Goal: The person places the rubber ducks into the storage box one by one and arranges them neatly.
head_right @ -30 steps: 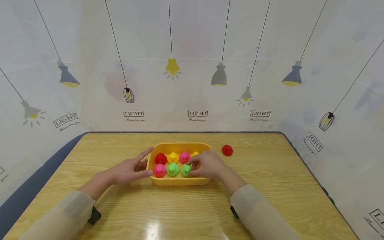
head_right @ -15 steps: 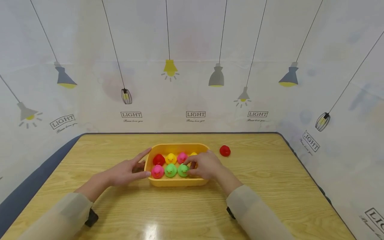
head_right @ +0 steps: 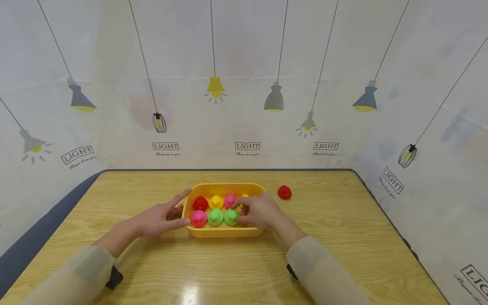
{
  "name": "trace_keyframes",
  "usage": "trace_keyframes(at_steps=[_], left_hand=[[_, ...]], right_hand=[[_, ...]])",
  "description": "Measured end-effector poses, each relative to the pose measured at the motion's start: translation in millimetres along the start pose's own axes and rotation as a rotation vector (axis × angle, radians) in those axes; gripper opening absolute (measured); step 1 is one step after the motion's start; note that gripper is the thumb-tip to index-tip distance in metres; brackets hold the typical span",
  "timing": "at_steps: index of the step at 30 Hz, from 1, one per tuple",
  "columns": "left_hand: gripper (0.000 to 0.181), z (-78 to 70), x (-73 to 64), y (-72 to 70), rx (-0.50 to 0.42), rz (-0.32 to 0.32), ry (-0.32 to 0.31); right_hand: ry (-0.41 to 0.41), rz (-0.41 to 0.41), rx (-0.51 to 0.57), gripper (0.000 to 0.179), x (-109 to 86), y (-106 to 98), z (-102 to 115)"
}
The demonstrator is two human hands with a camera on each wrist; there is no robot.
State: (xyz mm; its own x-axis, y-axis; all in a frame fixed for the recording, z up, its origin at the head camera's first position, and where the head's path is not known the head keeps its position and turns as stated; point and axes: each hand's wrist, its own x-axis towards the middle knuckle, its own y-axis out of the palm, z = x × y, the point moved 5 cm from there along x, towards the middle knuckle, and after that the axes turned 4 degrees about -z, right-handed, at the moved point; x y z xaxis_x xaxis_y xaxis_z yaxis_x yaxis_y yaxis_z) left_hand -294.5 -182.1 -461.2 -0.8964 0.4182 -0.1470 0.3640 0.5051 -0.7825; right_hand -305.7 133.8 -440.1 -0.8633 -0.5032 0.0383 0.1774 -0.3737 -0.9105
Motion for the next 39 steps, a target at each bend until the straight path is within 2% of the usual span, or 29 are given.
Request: trace_keyframes(at_steps=[15, 33, 39], left_hand=[[0.101, 6.4, -0.3, 0.7, -0.02, 0.0, -0.018], [0.101, 2.5, 0.0, -0.8, -0.024, 0.007, -0.019], [0.102, 0.4, -0.9, -1.2, -0.023, 0.013, -0.013]], right_hand=[[0.001, 0.0, -0.021, 0.028, 2.6, 2.6, 1.6], [-0.026, -0.016, -0.051, 0.033, 2.0, -0.1, 1.7], [-0.045, -0.031, -0.021, 0.035, 1.2, -1.1, -1.1]])
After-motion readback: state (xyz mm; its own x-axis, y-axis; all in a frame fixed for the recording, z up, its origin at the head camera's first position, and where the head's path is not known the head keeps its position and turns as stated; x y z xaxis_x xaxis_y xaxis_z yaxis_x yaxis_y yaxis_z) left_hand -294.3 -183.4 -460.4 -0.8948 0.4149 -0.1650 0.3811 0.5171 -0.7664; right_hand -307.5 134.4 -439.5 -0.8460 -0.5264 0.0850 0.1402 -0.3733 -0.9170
